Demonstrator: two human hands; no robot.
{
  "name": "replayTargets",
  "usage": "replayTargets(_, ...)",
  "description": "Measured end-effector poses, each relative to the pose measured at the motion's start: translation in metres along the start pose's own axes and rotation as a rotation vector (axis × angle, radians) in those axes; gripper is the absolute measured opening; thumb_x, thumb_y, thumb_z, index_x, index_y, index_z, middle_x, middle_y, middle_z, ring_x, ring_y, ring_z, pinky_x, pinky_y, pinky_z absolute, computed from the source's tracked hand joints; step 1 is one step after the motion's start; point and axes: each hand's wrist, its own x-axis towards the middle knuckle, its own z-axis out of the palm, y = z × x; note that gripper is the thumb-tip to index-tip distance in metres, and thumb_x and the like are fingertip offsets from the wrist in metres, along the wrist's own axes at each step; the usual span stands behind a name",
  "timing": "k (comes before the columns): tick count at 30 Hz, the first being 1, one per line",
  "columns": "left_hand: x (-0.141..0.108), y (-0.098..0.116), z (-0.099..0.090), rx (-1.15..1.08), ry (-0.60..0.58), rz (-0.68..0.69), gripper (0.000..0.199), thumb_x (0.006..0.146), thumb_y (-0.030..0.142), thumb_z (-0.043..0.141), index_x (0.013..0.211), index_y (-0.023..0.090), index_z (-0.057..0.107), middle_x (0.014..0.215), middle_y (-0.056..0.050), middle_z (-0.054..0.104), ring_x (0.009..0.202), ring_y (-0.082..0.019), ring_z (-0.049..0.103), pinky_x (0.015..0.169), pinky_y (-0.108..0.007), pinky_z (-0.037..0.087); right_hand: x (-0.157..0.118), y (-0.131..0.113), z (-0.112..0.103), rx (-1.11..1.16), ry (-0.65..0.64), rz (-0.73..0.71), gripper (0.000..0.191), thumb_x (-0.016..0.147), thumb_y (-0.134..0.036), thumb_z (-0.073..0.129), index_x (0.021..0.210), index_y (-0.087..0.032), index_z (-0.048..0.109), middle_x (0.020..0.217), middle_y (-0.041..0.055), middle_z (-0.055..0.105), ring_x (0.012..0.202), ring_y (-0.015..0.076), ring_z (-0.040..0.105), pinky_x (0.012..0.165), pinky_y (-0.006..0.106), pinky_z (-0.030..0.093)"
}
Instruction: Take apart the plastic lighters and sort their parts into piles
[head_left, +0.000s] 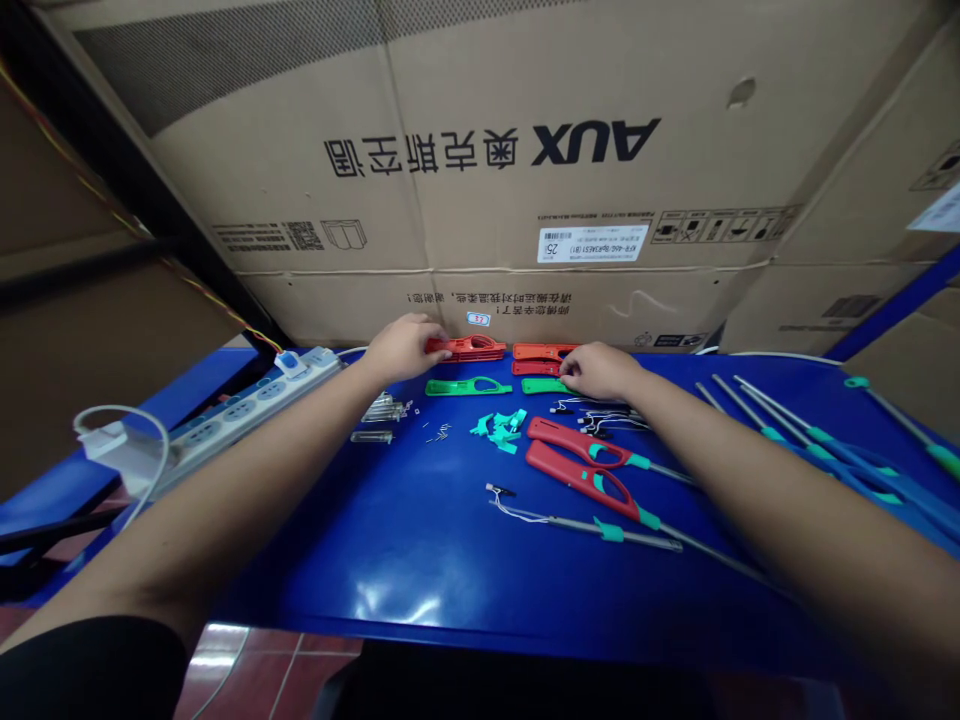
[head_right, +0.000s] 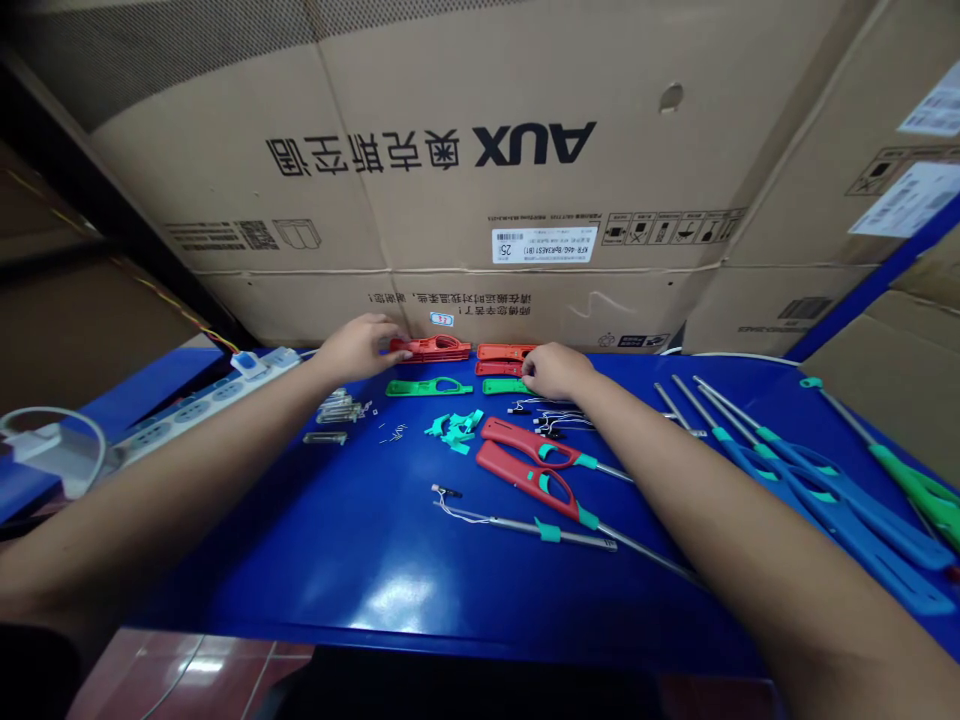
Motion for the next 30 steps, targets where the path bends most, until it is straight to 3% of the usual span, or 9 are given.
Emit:
replayTargets(6,-0.033,0.027,-0.023,-0.14,0.179,-0.099,0.03,0.09,0.043,0.057,0.1,0.02,0.073,0.104,-0.007,0.073,0.098,-0.024,0.065,0.09,-0.036,0.049,-0.002,0.002,-0.002,0.111,0.01,0.001,0.019,0.084,-0.031,0.061,0.088,-0.021,0.077,0.079,0.0018,0.075,0.065,0.0142,0.061,0.059,0.024,0.041)
replayTargets(10,-0.045,0.039,-0.021,-0.17,0.163,-0.09,0.03,0.091,0.043,0.056,0.096,0.019,0.074,0.099,-0.007,0.074,0.094,-0.023,0.067,0.087,-0.036,0.05,-0.004,0.002,-0.004,0.134,0.049,-0.006,0.02,0.085,-0.03,0.06,0.087,-0.02,0.076,0.079,0.0021,0.074,0.067,0.0144,0.06,0.061,0.025,0.04)
replayTargets(15,-0.043,0.046,-0.007,-0.125,0.109,-0.045,0.028,0.094,0.038,0.053,0.096,0.02,0.074,0.1,-0.006,0.074,0.093,-0.022,0.067,0.089,-0.036,0.051,-0.002,0.003,-0.002,0.134,0.107,0.012,0.02,0.085,-0.03,0.06,0.089,-0.02,0.077,0.081,0.0036,0.074,0.069,0.0163,0.062,0.063,0.027,0.041)
replayTargets(19,-0.026,0.064,0.005,-0.086,0.058,0.026,0.023,0.094,0.034,0.055,0.098,0.021,0.074,0.102,-0.006,0.074,0.099,-0.022,0.066,0.091,-0.035,0.05,-0.004,0.01,-0.006,0.135,0.146,0.021,0.02,0.085,-0.031,0.06,0.09,-0.021,0.077,0.085,0.0043,0.075,0.073,0.0172,0.062,0.064,0.027,0.043)
replayTargets(25,0.03,0.097,0.018,0.033,-0.023,0.027,0.023,0.09,0.028,0.06,0.105,0.019,0.073,0.107,-0.012,0.069,0.105,-0.029,0.065,0.085,-0.037,0.051,-0.006,0.02,-0.005,0.137,0.184,0.036,0.02,0.086,-0.031,0.059,0.089,-0.02,0.076,0.087,0.0037,0.074,0.075,0.0169,0.063,0.066,0.027,0.043)
replayTargets(30,0.059,0.108,0.025,0.122,-0.097,0.078,0.025,0.086,0.029,0.067,0.108,0.018,0.073,0.11,-0.013,0.069,0.105,-0.03,0.066,0.082,-0.036,0.051,-0.005,0.028,-0.001,0.154,0.22,0.027,0.019,0.087,-0.029,0.06,0.091,-0.02,0.076,0.09,0.0041,0.074,0.077,0.0169,0.062,0.069,0.027,0.044)
